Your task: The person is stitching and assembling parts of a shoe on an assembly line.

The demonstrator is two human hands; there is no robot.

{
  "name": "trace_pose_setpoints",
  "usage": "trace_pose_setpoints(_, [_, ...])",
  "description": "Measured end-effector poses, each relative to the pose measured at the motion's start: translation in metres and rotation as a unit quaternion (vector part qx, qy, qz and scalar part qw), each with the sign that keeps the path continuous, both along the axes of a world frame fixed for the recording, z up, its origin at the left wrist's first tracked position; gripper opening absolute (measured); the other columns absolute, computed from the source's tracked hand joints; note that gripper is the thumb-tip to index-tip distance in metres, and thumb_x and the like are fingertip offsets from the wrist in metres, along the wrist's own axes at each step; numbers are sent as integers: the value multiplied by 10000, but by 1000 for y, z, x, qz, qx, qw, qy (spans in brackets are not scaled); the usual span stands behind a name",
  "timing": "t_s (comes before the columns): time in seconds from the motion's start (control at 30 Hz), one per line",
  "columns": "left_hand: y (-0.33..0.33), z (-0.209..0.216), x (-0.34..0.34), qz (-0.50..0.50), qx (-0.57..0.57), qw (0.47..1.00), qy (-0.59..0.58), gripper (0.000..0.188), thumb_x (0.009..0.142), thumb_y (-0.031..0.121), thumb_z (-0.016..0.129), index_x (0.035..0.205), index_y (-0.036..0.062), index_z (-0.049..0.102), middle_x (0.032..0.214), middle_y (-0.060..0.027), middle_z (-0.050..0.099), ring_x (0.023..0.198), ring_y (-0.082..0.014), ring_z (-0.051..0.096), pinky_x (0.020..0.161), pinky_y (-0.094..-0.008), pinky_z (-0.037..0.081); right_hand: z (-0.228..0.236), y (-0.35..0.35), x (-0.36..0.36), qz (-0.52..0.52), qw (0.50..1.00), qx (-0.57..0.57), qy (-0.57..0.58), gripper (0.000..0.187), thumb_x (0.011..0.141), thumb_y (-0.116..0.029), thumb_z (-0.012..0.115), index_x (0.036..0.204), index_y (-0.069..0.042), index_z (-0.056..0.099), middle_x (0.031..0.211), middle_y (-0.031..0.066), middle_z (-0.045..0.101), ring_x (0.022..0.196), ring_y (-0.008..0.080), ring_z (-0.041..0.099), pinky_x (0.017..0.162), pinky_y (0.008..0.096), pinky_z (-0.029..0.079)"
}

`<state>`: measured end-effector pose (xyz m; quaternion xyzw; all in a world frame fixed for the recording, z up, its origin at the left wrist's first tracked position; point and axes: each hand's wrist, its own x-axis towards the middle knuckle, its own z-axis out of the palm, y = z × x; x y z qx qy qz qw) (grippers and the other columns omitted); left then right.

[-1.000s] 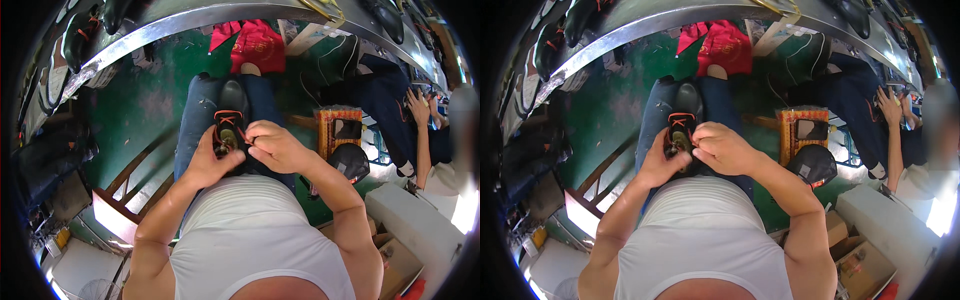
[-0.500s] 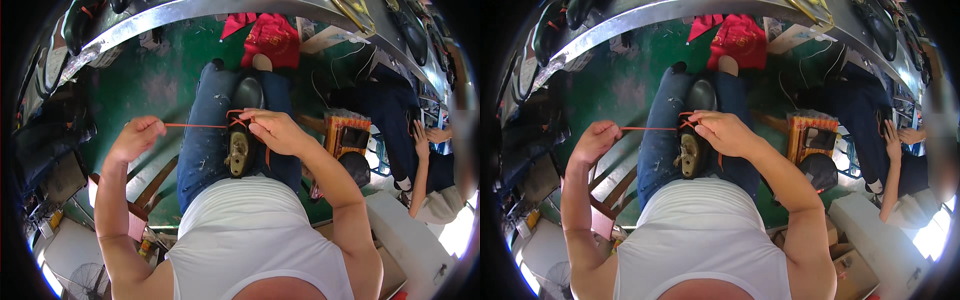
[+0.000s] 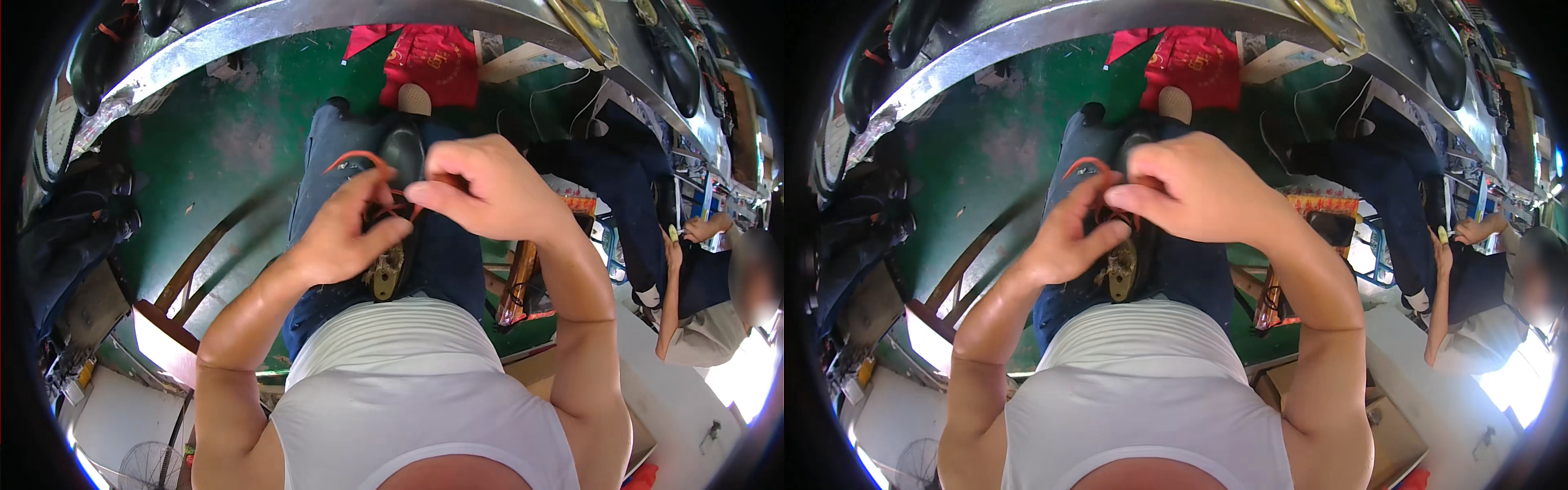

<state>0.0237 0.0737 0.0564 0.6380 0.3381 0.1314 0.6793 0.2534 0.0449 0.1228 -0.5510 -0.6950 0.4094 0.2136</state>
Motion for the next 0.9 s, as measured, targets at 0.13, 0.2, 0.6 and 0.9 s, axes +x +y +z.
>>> trace_pose_setpoints(0.13, [10,-5,18,-70,-25,995,-62,194,982,196,607,998,9,655,867,-67,655,779,-185,614,723,-333,499,-13,33,-20,65,995,74,22,301,932,-261,666,791,1,619,726,101,618,589,259,578,558,339,461])
trace_pose_setpoints(0.2, [26,4,14,-80,-173,981,-34,229,977,229,619,894,24,680,831,-136,645,738,-263,611,687,-341,494,-20,33,-15,35,992,106,61,299,953,-264,631,830,9,631,767,110,626,617,252,592,578,338,474])
trace_pose_setpoints(0.6, [34,-9,13,-127,625,749,-178,217,687,166,774,855,64,683,973,-64,663,879,-224,662,675,-337,505,-75,-24,2,8,921,-277,275,225,981,-139,579,1136,-16,687,956,31,694,880,111,637,786,280,521])
trace_pose_setpoints(0.9, [-5,-35,-59,201,-238,948,59,170,824,14,700,987,-26,674,852,-129,724,741,-254,708,615,-346,532,-69,-48,30,-77,968,-156,183,247,952,-106,618,1166,-1,681,957,92,749,832,149,697,785,289,541])
